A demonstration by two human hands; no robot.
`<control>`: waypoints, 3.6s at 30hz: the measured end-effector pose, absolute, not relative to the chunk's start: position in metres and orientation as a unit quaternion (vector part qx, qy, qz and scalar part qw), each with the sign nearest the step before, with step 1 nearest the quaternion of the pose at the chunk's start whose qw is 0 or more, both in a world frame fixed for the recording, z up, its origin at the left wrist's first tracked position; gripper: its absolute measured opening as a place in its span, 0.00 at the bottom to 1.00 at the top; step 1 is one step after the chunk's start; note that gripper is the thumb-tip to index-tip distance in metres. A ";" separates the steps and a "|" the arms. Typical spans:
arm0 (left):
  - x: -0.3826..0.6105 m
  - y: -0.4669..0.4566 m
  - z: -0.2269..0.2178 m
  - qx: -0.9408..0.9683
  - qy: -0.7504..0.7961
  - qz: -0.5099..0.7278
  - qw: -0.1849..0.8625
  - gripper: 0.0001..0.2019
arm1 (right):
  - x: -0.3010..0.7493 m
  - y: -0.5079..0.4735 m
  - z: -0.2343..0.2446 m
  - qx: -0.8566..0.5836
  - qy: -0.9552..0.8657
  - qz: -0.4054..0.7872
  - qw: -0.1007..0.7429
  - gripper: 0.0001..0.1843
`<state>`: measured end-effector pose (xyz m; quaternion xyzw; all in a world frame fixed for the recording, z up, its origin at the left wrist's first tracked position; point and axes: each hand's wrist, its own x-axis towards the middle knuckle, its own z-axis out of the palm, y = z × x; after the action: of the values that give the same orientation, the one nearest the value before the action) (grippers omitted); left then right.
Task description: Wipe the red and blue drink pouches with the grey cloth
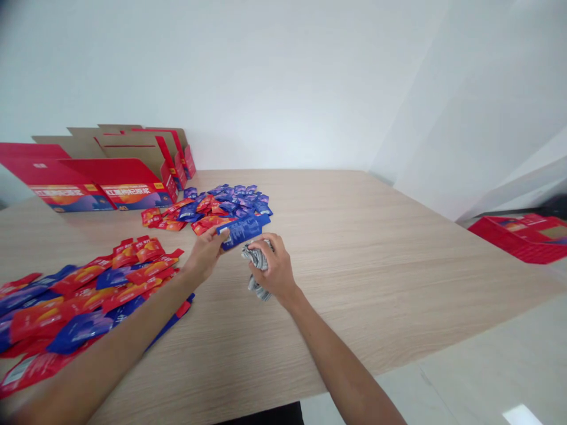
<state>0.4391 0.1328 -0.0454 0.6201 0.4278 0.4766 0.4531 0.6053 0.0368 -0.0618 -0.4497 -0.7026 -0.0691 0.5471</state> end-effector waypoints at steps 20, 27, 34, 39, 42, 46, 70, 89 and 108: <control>0.417 0.032 -0.087 0.121 0.311 0.413 0.847 0.13 | 0.577 0.024 -0.060 -0.333 -0.902 0.022 0.275 0.16; 0.411 0.027 -0.097 0.148 0.322 0.419 0.836 0.14 | 0.563 0.018 -0.066 -0.329 -0.913 0.013 0.241 0.17; 0.415 0.018 -0.101 0.152 0.305 0.404 0.849 0.14 | 0.567 0.021 -0.063 -0.482 -0.811 -0.023 0.332 0.17; 0.414 0.016 -0.097 0.148 0.317 0.415 0.840 0.14 | 0.569 0.021 -0.060 -0.459 -0.824 -0.023 0.333 0.17; 0.411 0.020 -0.094 0.142 0.318 0.416 0.840 0.15 | 0.568 0.019 -0.058 -0.397 -0.871 -0.003 0.288 0.16; 0.405 0.027 -0.092 0.151 0.318 0.415 0.839 0.20 | 0.562 0.014 -0.060 -0.305 -0.924 0.009 0.233 0.14; 0.401 0.029 -0.083 0.111 0.290 0.417 0.854 0.21 | 0.562 0.015 -0.062 -0.308 -0.923 0.005 0.230 0.17; 0.402 0.029 -0.085 0.108 0.292 0.428 0.848 0.20 | 0.565 0.019 -0.061 -0.311 -0.913 0.047 0.260 0.16; 0.402 0.028 -0.079 0.105 0.296 0.419 0.852 0.17 | 0.573 0.022 -0.065 -0.383 -0.866 0.019 0.321 0.14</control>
<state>0.4022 0.0283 -0.0790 0.1051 0.2962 0.4195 0.8516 0.5727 0.0223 -0.0647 -0.3833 -0.8659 0.0192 0.3208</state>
